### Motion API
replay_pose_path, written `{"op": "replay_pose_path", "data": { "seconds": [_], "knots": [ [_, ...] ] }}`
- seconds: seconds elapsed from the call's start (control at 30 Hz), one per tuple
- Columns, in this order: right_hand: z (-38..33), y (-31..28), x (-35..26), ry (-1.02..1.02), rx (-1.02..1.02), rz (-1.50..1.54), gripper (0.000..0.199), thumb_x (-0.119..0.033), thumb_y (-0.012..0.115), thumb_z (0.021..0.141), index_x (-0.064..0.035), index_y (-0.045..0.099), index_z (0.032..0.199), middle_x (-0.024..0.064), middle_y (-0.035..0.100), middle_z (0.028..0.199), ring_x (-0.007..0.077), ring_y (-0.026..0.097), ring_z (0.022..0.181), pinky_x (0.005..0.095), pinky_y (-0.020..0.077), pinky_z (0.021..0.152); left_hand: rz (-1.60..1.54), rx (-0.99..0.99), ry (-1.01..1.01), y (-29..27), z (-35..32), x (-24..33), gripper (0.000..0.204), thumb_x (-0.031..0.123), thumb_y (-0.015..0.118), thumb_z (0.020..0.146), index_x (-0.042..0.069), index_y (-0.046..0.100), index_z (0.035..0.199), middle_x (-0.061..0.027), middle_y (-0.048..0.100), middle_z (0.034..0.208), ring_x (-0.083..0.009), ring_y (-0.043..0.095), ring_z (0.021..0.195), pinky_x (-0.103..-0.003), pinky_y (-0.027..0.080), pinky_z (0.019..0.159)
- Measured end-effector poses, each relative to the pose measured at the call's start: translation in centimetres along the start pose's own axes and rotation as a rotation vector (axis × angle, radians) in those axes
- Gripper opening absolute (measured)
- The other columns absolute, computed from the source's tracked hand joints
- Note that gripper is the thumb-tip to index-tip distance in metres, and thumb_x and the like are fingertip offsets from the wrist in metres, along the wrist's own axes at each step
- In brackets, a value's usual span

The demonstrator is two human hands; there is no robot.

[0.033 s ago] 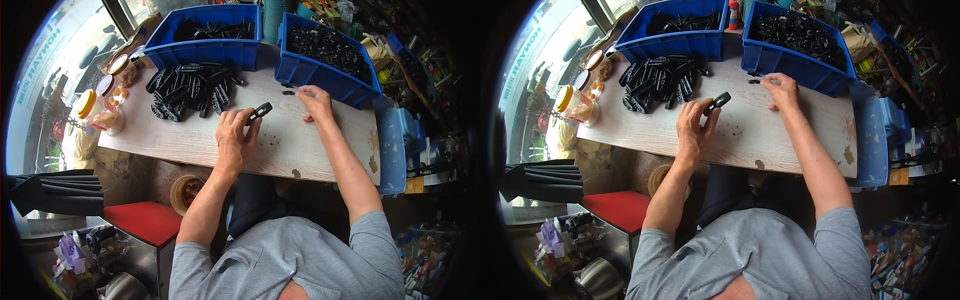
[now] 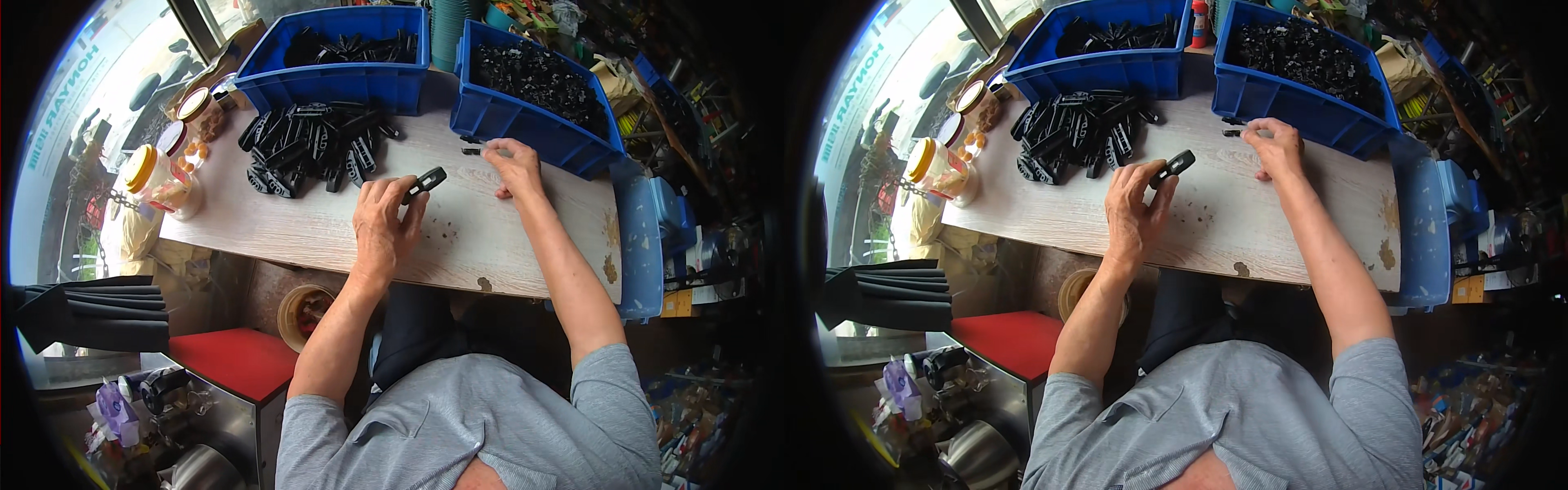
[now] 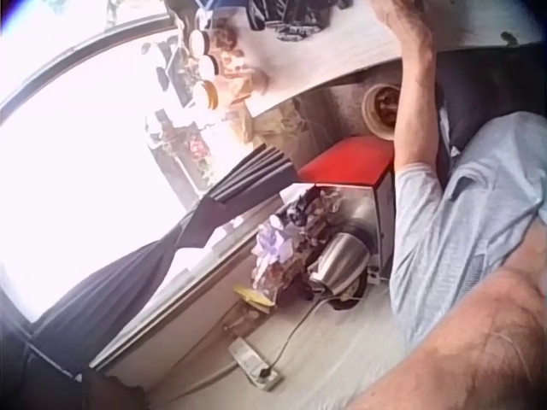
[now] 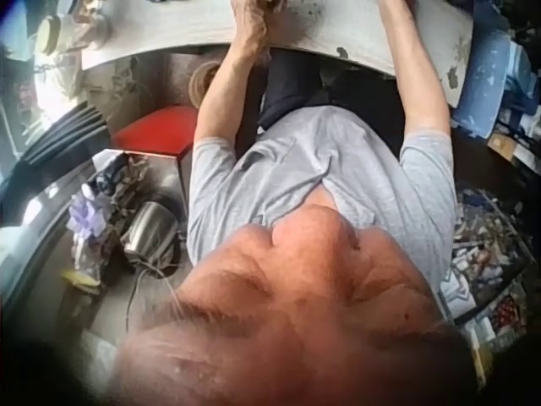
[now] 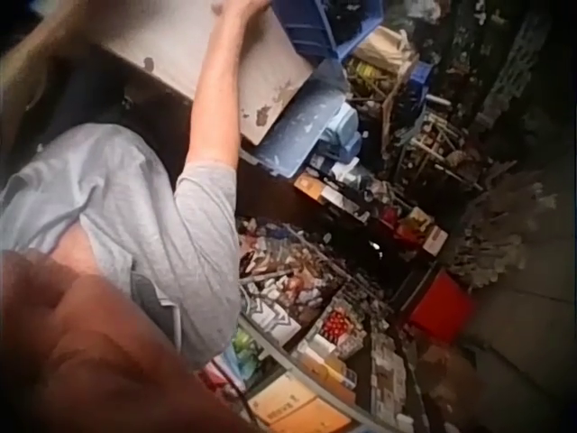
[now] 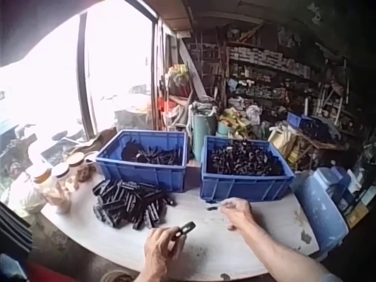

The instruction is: Assembling small black mechanical components by hand at a workbench.

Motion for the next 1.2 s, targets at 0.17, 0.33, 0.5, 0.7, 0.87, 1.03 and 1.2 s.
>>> {"op": "replay_pose_path", "data": {
  "seconds": [0.17,0.33,0.5,0.7,0.87,1.03,1.2],
  "knots": [
    [0.5,1.4,-1.2,0.012,-0.024,-0.237,0.022,-0.023,0.073,0.081,-0.0146,0.074,0.102,0.0043,0.063,0.069,0.013,0.057,0.05,0.0277,0.0507,0.039,0.116,-0.12,-0.062,0.4,-0.3,-0.5,0.023,0.014,0.077,0.076,0.009,0.069,0.097,-0.0074,0.064,0.089,-0.0287,0.056,0.083,-0.038,0.047,0.073],
    [0.6,1.8,-1.8,-0.038,-0.048,-0.335,0.027,-0.022,0.073,0.081,-0.0091,0.073,0.104,0.0051,0.067,0.083,0.0112,0.054,0.049,0.0259,0.0443,0.036,0.25,-0.203,-0.117,0.9,-0.4,-0.6,0.022,0.018,0.076,0.078,0.009,0.071,0.098,-0.0072,0.066,0.09,-0.0281,0.056,0.085,-0.038,0.047,0.076],
    [0.6,1.4,-1.8,-0.014,-0.086,-0.401,0.027,-0.022,0.073,0.08,-0.0057,0.072,0.102,0.0052,0.067,0.083,0.0121,0.056,0.052,0.0268,0.0467,0.037,0.321,-0.172,-0.067,0.8,-0.1,-0.3,0.023,0.018,0.076,0.076,0.007,0.069,0.096,-0.0083,0.062,0.085,-0.0275,0.054,0.086,-0.038,0.046,0.077],
    [0.3,0.4,-0.7,-0.017,-0.076,-0.368,0.022,-0.019,0.073,0.081,-0.0024,0.068,0.095,0.006,0.06,0.066,0.0114,0.054,0.047,0.028,0.0461,0.037,-0.507,0.01,-0.539,1.1,-2.5,1.8,0.018,0.008,0.069,0.088,-0.003,0.066,0.102,-0.0086,0.068,0.079,-0.0138,0.061,0.068,-0.027,0.049,0.062],
    [-4.0,0.5,0.5,0.027,-0.255,0.103,0.018,-0.017,0.071,0.084,-0.0028,0.064,0.092,0.0044,0.058,0.059,0.0108,0.05,0.038,0.0261,0.0416,0.038,-0.933,-0.162,-0.958,3.3,-2.8,5.3,0.04,0.024,0.063,0.097,-0.006,0.056,0.122,-0.0113,0.066,0.093,-0.0132,0.063,0.079,-0.025,0.055,0.064],
    [-7.6,0.3,1.9,-0.039,-0.41,0.291,0.014,-0.008,0.063,0.085,-0.0014,0.064,0.097,0.0023,0.063,0.065,0.0067,0.055,0.048,0.0214,0.0393,0.042,-0.968,-0.26,-0.966,5.4,-0.7,4.5,0.04,0.026,0.067,0.093,-0.011,0.056,0.1,-0.0122,0.065,0.077,-0.0149,0.063,0.058,-0.026,0.054,0.05],
    [-8.7,-0.6,1.7,-0.103,-0.437,0.29,0.018,-0.009,0.068,0.085,-0.0014,0.063,0.102,0.0017,0.065,0.067,0.0056,0.057,0.053,0.019,0.0414,0.046,-1.03,-0.305,-1.009,5.4,-0.6,3.8,0.026,0.018,0.067,0.091,-0.005,0.057,0.091,-0.01,0.063,0.076,-0.0129,0.063,0.06,-0.025,0.055,0.052]
  ]
}}
Point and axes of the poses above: each hand's wrist, its own z-axis towards the middle knuckle, its own y-axis out of the palm, x = y × z, the point moved 1 cm from there along z, towards the middle knuckle
